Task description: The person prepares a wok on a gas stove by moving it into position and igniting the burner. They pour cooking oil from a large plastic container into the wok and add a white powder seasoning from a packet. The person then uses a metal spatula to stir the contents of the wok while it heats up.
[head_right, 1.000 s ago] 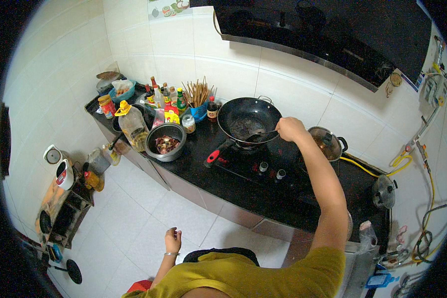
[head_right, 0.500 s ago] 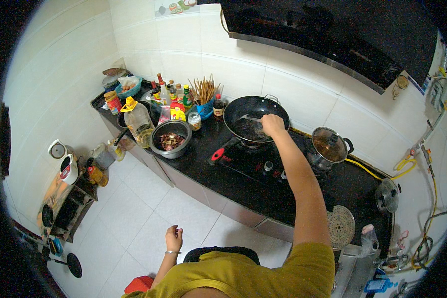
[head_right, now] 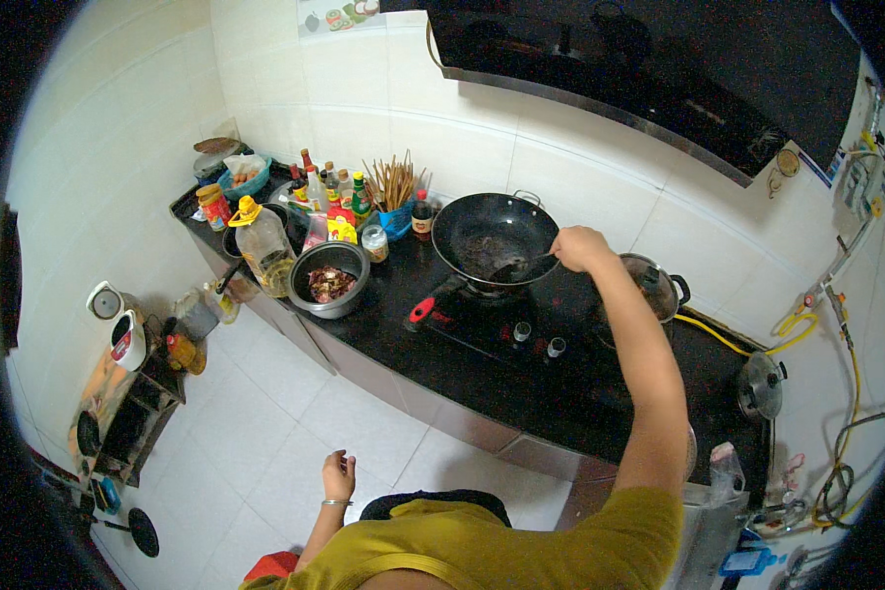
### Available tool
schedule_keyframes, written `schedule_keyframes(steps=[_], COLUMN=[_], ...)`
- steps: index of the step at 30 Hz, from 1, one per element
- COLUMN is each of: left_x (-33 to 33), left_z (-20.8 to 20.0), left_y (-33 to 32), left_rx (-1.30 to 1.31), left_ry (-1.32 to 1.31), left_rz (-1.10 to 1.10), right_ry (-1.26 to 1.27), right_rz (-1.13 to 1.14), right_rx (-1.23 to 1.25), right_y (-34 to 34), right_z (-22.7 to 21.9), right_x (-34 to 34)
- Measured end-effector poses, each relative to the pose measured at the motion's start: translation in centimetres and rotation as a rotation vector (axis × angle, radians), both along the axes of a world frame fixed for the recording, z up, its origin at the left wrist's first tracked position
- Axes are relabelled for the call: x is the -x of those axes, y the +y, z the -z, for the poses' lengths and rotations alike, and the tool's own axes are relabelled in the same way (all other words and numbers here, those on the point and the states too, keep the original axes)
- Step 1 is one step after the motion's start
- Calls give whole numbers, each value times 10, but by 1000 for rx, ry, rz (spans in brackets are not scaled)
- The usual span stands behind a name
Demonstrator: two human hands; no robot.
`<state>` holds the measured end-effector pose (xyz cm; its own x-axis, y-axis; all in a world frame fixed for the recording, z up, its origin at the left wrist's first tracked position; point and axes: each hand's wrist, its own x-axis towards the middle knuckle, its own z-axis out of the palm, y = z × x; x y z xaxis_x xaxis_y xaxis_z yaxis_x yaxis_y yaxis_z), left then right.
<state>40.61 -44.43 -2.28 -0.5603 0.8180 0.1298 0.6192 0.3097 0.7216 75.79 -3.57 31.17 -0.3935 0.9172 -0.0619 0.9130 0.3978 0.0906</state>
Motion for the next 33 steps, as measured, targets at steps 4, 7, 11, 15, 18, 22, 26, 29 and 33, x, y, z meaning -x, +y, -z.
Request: schedule_keyframes(steps=[4,7,11,15,18,22,26,29,33], left_x=[0,-2,-3,-3,1,-2,-2,-5,-6], left_z=[2,-3,-10,-8,2,0,0,-8,-12], left_y=[1,1,-3,-9,-15,-13,-5,-2,-5], left_rx=[-33,-37,-16,-32,-4,-17,-45,-37,-8], left_ry=[40,39,-3,-7,25,13,45,30,12], left_rz=[7,-9,-55,-70,-73,-69,-35,-38,-49], right_ry=[88,206,192,143,118,154,175,176,124], right_rz=[25,66,71,46,12,26,109,155,199], right_rx=[-76,-107,-171,-132,-77,-95,-173,-199,-175], right_y=[15,33,54,52,35,37,63,73,78], right_z=[37,52,68,73,47,30,60,83,98], right_x=[30,43,55,50,42,23,30,40,33])
